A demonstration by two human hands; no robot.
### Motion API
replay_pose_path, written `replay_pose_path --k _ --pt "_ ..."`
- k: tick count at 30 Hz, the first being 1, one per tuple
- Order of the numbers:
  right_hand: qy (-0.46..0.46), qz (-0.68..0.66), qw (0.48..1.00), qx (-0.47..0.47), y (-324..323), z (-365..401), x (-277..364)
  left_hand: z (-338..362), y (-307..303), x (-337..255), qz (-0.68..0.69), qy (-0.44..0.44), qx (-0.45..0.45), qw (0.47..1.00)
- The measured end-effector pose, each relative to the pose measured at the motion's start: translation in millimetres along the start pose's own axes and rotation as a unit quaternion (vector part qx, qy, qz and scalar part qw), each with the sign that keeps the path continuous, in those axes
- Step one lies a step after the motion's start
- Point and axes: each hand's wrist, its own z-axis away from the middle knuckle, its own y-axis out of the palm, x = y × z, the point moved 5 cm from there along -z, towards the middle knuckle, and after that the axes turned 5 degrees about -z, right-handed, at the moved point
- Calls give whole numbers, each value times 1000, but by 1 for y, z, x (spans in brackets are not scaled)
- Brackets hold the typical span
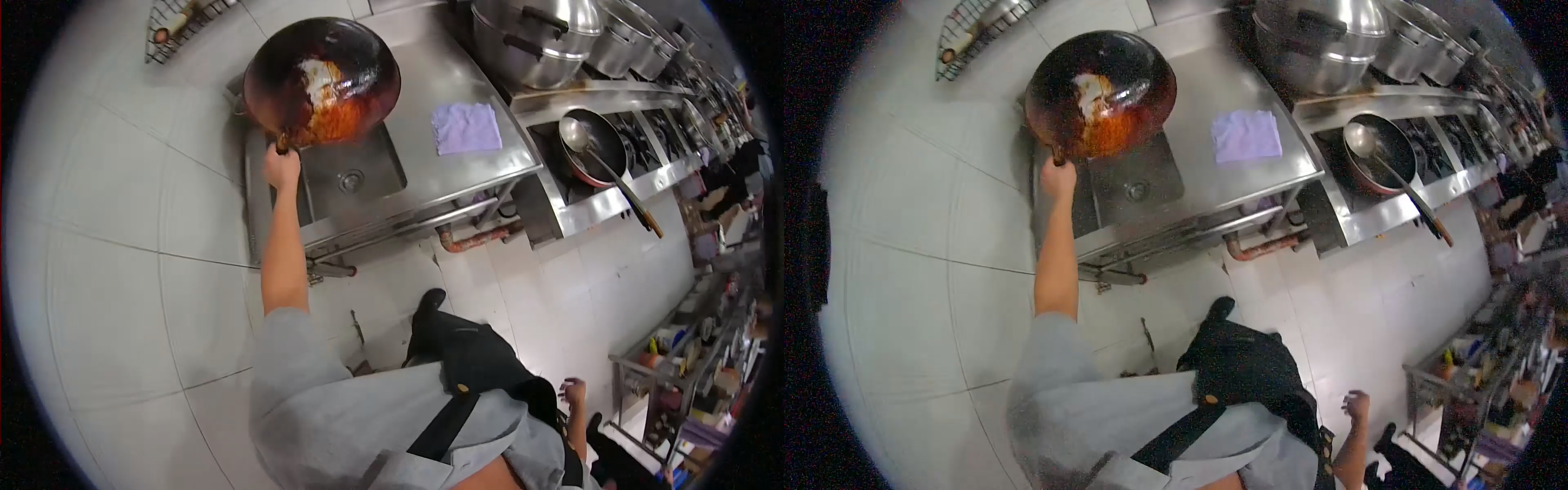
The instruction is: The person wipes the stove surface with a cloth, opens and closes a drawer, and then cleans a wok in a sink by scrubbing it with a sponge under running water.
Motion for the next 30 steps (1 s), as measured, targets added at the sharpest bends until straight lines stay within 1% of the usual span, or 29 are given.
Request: replay_pose_path --k 1,2,3,4,5,6,7,8,9,10,11,12,13,14,15,16,17,18,20,22,24,25,26,27,28,29,30 --pt "-112 112 985 -64 -3 -3 10 0 11 -2 32 -45 46 997" --pt "-221 221 942 -122 1 -5 23 -1 27 8 40 -44 56 997" --pt "-218 308 912 -160 21 12 69 -3 48 24 52 -38 59 996" --pt "-305 346 873 -158 58 33 141 -8 61 25 67 -29 55 996" --pt "-287 197 927 -140 95 37 202 -5 57 24 85 -34 23 996" --pt "-473 180 851 -142 140 35 265 -7 58 23 90 -33 27 995" --pt "-524 181 823 -127 186 53 340 -10 55 27 71 -12 26 997" --pt "-642 157 740 -124 231 72 415 -17 54 31 50 6 23 998" --pt "-667 103 734 -75 271 77 481 -26 62 41 72 7 -22 997" --pt "-691 150 702 -86 306 71 530 -26 51 36 66 -1 -23 998" --pt "-724 188 649 -138 341 38 575 -31 25 11 50 24 3 998" --pt "-706 210 642 -214 368 -3 615 -35 4 -5 29 48 32 998" --pt "-675 280 658 -182 383 -22 641 -43 -2 -9 36 54 64 996" --pt "-509 302 799 -104 396 -25 650 -56 -5 -7 27 55 56 997" --pt "-601 405 651 -225 432 -20 648 -67 -4 -6 37 43 67 996" --pt "-655 491 467 -334 466 -18 631 -72 0 -3 50 28 88 995" --pt "-661 449 577 -170 490 -17 624 -78 3 -5 54 46 66 995" --pt "-699 411 580 -82 506 -11 617 -86 16 -1 74 12 114 991" --pt "-724 428 541 -18 487 -4 609 -94 32 -1 100 63 76 990" --pt "-737 388 551 38 448 -22 582 -96 38 0 86 78 40 992" --pt "-731 387 560 43 429 17 536 -93 27 -6 70 93 1 993" --pt "-719 346 596 92 456 19 504 -97 33 2 61 84 6 995" --pt "-706 298 629 133 502 31 477 -105 42 2 94 87 26 991" --pt "-708 366 585 151 544 99 461 -106 46 0 126 95 50 986" --pt "-723 320 560 248 621 120 430 -106 40 -6 125 100 50 986" --pt "-753 261 527 295 665 183 429 -105 31 -18 111 97 49 988" --pt "-781 205 486 335 681 225 436 -104 24 -31 103 94 44 989"
